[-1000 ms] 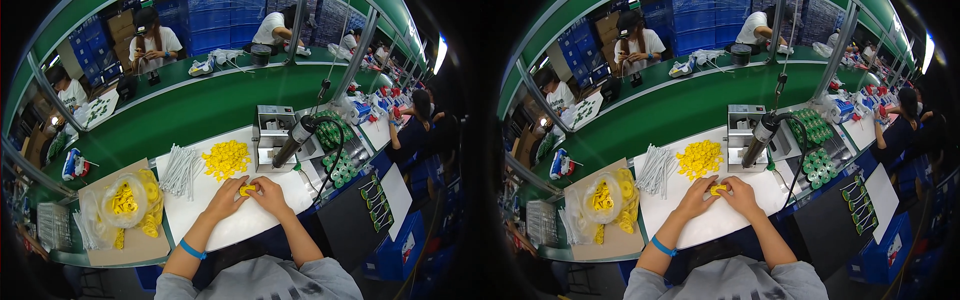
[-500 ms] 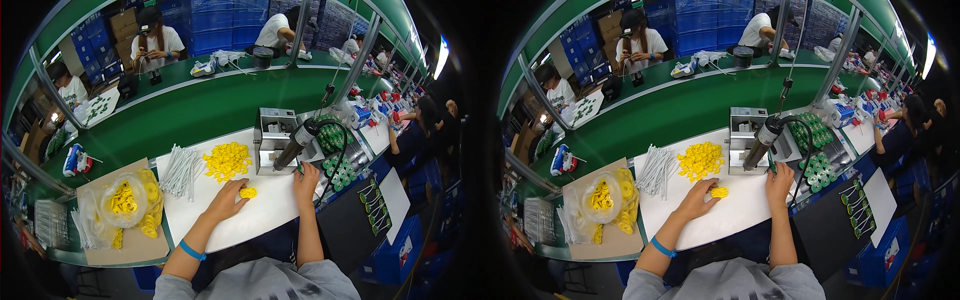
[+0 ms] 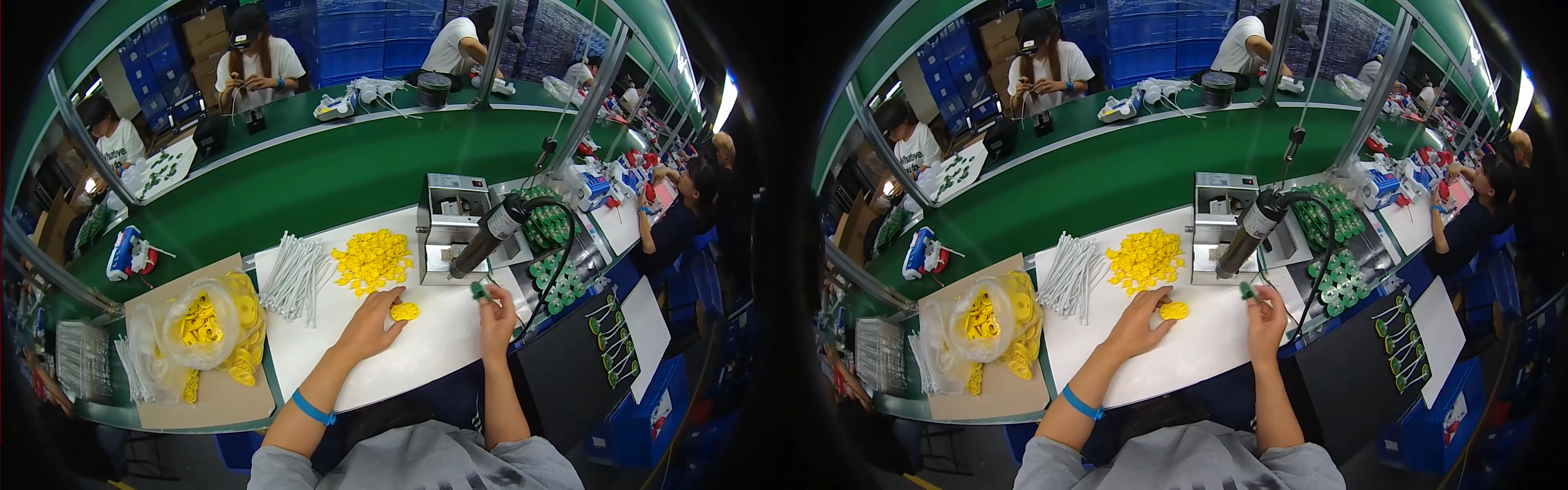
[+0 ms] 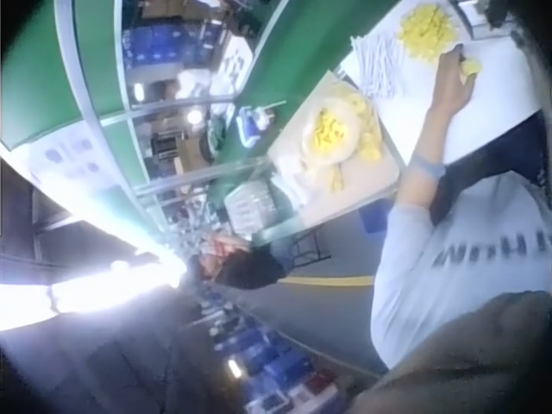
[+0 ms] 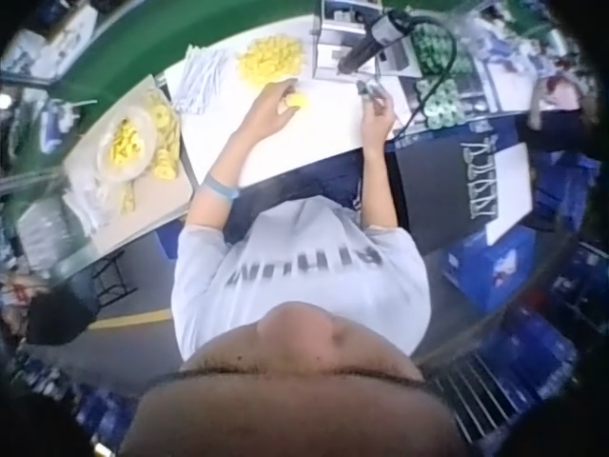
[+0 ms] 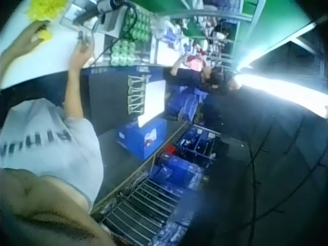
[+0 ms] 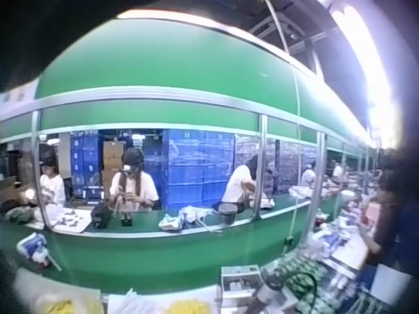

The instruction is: The person assembles small yellow plastic parts onto green printed circuit boards using an electric screwdriver to secure them with screws.

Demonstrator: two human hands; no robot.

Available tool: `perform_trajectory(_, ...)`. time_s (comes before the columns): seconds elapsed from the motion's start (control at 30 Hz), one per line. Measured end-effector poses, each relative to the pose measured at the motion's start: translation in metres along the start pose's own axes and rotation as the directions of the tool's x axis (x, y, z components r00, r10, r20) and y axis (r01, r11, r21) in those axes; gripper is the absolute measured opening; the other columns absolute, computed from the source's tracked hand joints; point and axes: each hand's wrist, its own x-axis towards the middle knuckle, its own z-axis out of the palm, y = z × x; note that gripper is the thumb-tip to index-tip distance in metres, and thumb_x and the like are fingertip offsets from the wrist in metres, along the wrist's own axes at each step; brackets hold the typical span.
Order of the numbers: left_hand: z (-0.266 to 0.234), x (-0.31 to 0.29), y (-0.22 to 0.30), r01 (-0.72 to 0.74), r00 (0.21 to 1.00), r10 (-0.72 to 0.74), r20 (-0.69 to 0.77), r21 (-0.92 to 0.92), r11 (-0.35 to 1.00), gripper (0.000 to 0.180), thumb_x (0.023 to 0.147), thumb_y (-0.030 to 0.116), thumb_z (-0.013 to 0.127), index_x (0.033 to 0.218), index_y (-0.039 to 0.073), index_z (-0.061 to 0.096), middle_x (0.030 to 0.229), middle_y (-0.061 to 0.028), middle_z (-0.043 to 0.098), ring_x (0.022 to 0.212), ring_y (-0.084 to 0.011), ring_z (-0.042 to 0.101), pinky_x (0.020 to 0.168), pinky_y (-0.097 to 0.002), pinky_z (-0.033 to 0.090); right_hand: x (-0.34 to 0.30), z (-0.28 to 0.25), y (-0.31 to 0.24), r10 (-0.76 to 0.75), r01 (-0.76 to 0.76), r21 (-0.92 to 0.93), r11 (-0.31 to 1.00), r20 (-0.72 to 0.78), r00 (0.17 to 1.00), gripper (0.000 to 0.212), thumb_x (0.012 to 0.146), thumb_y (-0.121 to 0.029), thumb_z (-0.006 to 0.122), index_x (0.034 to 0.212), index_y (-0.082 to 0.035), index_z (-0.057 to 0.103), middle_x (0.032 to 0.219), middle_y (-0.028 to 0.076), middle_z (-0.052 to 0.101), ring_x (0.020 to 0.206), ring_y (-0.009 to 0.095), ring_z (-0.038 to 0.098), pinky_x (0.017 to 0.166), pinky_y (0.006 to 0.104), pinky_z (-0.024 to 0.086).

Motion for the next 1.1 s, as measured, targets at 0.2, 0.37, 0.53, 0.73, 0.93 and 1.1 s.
perform_trajectory(0.2, -0.001, -0.004, -0.015, -0.028, 0.997, 0.035, -0.072, 0.095, 0.995, 0.062, 0.082, 0.009, 0.073, 0.138, -0.001, 0.049, 0.112, -0.0172, 0.063, 0.110, -0.0330, 0.056, 0.100, -0.0398, 0.044, -0.020, 0.017, -0.013, -0.355, 0.535, -0.477, 0.697, 0.419, 0.836, 0.024, 0.080, 0.001, 0.070, 0.103, -0.007, 0.073, 0.090, 0.008, 0.062, 0.077, 0.021, 0.062, 0.064, 0.0312, 0.052)
perform_trajectory(0.37, -0.005, -0.006, -0.019, -0.030, 0.997, 0.035, -0.070, 0.083, 0.996, 0.065, 0.082, 0.011, 0.073, 0.141, 0.000, 0.048, 0.113, -0.0162, 0.063, 0.110, -0.0324, 0.056, 0.101, -0.0396, 0.043, -0.024, 0.026, -0.018, -0.248, 0.574, -0.474, 0.668, 0.586, 0.772, 0.022, 0.080, -0.010, 0.077, 0.103, -0.008, 0.075, 0.092, 0.009, 0.063, 0.087, 0.024, 0.064, 0.072, 0.0348, 0.054)
perform_trajectory(0.53, -0.008, -0.009, -0.024, -0.033, 0.998, 0.038, -0.058, 0.086, 0.996, 0.066, 0.082, 0.011, 0.073, 0.142, 0.000, 0.047, 0.113, -0.0159, 0.063, 0.109, -0.0321, 0.057, 0.100, -0.0395, 0.043, -0.027, 0.036, -0.011, -0.140, 0.397, -0.494, 0.774, 0.477, 0.868, 0.029, 0.082, -0.013, 0.078, 0.109, -0.006, 0.071, 0.095, 0.009, 0.063, 0.079, 0.021, 0.062, 0.069, 0.0330, 0.053)
perform_trajectory(0.73, -0.012, -0.011, -0.026, -0.032, 0.998, 0.036, -0.046, 0.099, 0.995, 0.068, 0.081, 0.012, 0.074, 0.143, 0.001, 0.046, 0.113, -0.0157, 0.063, 0.109, -0.0319, 0.057, 0.100, -0.0393, 0.043, -0.024, 0.050, -0.015, -0.139, 0.456, -0.575, 0.680, 0.509, 0.850, 0.033, 0.085, -0.016, 0.077, 0.115, -0.004, 0.067, 0.097, 0.009, 0.064, 0.077, 0.023, 0.062, 0.067, 0.0321, 0.052)
perform_trajectory(0.93, -0.017, -0.015, -0.026, -0.025, 0.999, 0.029, -0.032, 0.111, 0.993, 0.070, 0.081, 0.012, 0.075, 0.144, 0.001, 0.045, 0.115, -0.0156, 0.063, 0.109, -0.0326, 0.057, 0.100, -0.0395, 0.043, -0.023, 0.062, -0.005, -0.110, 0.419, -0.440, 0.794, 0.574, 0.811, 0.036, 0.089, -0.007, 0.071, 0.124, -0.003, 0.065, 0.089, 0.010, 0.061, 0.072, 0.020, 0.058, 0.065, 0.0290, 0.049)
perform_trajectory(1.1, -0.020, -0.019, -0.026, -0.021, 1.000, 0.023, -0.021, 0.072, 0.997, 0.072, 0.081, 0.011, 0.075, 0.145, 0.002, 0.043, 0.116, -0.0157, 0.063, 0.109, -0.0331, 0.057, 0.100, -0.0402, 0.043, -0.027, 0.080, -0.007, -0.087, 0.321, -0.324, 0.890, 0.572, 0.816, 0.023, 0.091, -0.003, 0.068, 0.114, 0.000, 0.068, 0.088, 0.010, 0.064, 0.076, 0.018, 0.065, 0.068, 0.0286, 0.052)
